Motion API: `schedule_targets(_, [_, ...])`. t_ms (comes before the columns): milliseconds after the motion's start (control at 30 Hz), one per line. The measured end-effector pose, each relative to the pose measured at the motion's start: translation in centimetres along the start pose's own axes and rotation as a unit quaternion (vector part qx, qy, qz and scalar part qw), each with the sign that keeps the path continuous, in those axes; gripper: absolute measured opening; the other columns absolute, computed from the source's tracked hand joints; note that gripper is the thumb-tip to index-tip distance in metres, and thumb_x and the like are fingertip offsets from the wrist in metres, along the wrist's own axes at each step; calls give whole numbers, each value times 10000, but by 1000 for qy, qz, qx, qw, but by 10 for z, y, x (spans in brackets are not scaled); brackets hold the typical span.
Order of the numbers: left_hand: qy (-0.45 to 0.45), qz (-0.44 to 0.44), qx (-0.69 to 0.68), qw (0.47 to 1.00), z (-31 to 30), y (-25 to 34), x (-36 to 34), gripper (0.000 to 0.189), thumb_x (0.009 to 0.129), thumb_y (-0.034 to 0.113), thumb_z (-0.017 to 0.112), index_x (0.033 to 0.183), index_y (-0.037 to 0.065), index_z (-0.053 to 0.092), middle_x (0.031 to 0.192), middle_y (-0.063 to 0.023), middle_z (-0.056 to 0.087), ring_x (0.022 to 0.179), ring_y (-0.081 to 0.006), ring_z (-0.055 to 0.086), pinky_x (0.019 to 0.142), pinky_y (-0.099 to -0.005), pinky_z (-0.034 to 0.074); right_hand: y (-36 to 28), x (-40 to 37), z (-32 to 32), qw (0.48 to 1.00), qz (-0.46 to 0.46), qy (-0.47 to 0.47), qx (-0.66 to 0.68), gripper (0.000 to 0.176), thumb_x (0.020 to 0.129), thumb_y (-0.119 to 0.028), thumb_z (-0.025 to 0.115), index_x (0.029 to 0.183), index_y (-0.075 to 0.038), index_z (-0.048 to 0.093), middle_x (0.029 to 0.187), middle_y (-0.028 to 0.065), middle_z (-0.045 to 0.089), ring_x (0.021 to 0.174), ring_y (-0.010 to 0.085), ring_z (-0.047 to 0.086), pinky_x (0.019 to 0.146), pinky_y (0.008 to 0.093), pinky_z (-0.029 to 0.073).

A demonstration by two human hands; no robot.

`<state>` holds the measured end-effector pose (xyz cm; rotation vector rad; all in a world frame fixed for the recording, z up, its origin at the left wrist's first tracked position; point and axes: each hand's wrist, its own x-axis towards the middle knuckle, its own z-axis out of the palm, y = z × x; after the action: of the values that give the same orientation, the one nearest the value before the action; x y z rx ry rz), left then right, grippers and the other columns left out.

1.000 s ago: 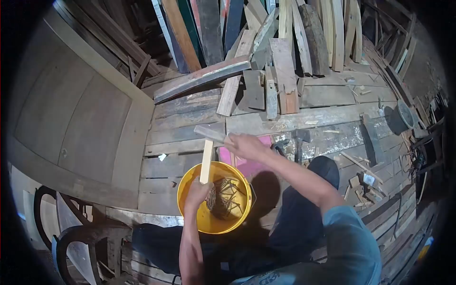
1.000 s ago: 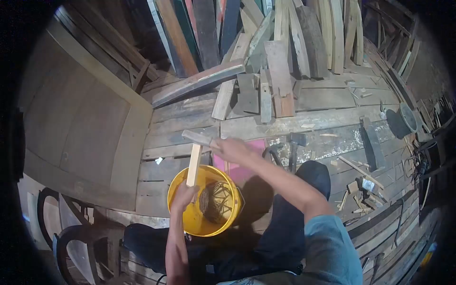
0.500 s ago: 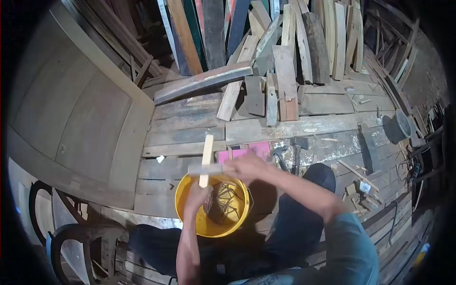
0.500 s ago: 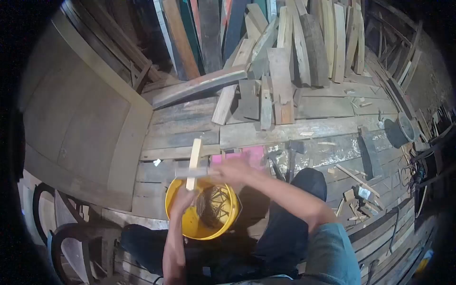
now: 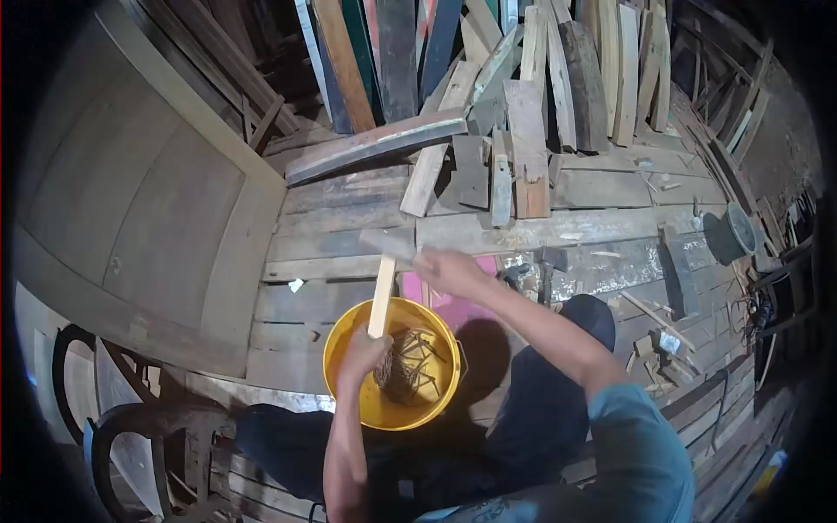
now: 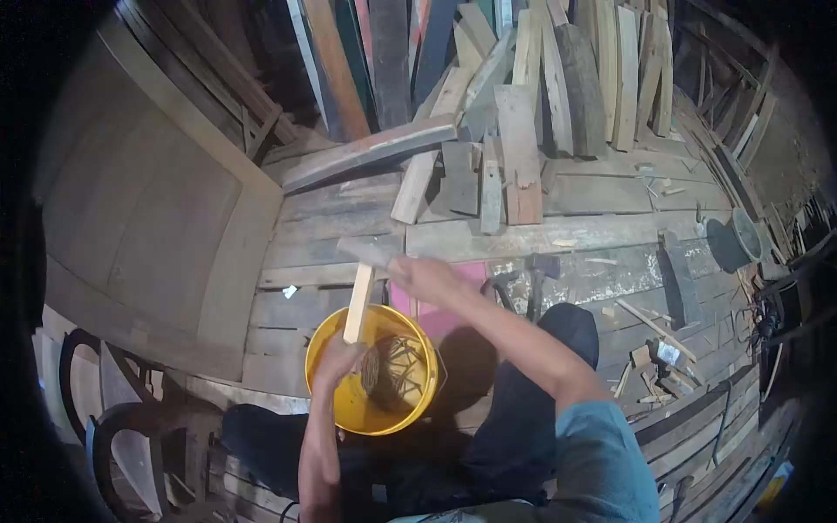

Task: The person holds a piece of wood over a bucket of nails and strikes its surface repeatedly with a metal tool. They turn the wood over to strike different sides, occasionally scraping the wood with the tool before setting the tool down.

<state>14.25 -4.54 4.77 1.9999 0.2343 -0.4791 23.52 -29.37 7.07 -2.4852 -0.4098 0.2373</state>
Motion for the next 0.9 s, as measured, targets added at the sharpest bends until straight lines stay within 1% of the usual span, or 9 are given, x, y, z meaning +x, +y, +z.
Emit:
schedule_targets(100, [16,143,5,990,8,-11,14,405,759,150,615,1100,-65,577,673,-78,622,522,-162,580,510,-323,470,-18,-47,24,981,-145,-66,-113,441,942,-488,500,1142,-108,600,948,182,681,850,340,676,746,448,540])
schedule_targets(267, [4,-28,-13,1000,0,16,-7,315,777,142,606,1019,-59,585,640,-54,590,496,-132,549,461,-298,436,1,10,-10,995,5,-73,-69,395,935,-493,502,1139,-172,610,918,153,695,822,337,683,734,468,539])
schedule_targets(400, [-7,21,-51,998,3,1,1,255,781,145,612,944,-49,589,632,-53,577,495,-125,541,454,-298,429,-26,-40,9,993,-53,-82,-60,400,913,-503,532,1170,-207,609,878,162,692,806,359,677,733,500,530])
schedule_targets(500, [46,150,12,988,7,14,2,176,780,129,597,861,-26,577,648,-68,595,513,-137,562,465,-312,436,-34,-51,-2,987,-86,-84,-108,391,889,-501,567,1150,-215,623,874,205,680,804,377,667,739,515,522])
schedule_targets(533, [15,15,2,1000,3,19,-10,182,782,131,597,867,-29,578,652,-74,606,512,-140,570,461,-310,437,-33,-57,8,990,-78,-79,-92,385,891,-497,563,1141,-210,623,878,199,682,807,376,668,737,513,523])
schedule_targets(567, [-13,-6,-17,1000,0,8,-7,199,781,133,603,887,-34,576,654,-76,612,511,-144,576,457,-306,436,-27,-60,16,992,-68,-70,-82,380,893,-494,559,1133,-206,623,882,192,684,810,375,669,735,510,524])
schedule_targets(700, [-2,38,-19,999,-2,7,2,245,771,140,623,933,-36,569,642,-68,609,502,-148,578,444,-299,429,-17,-32,12,996,-58,4,-67,362,902,-482,542,1098,-189,623,898,166,691,822,371,673,727,500,528])
schedule_targets(833, [0,30,-24,999,1,-2,9,312,761,152,632,1001,-42,587,634,-60,598,529,-138,574,487,-314,443,-25,-37,-5,991,-60,-84,-88,494,923,-498,521,1225,-111,580,866,206,688,929,392,662,853,505,503])
schedule_targets(900, [-19,-10,-11,1000,-3,-1,8,376,757,164,641,1054,-59,580,659,-62,602,531,-139,562,497,-314,444,20,11,-7,997,6,23,-78,420,920,-454,532,1117,-90,607,870,198,688,871,379,674,782,504,523])
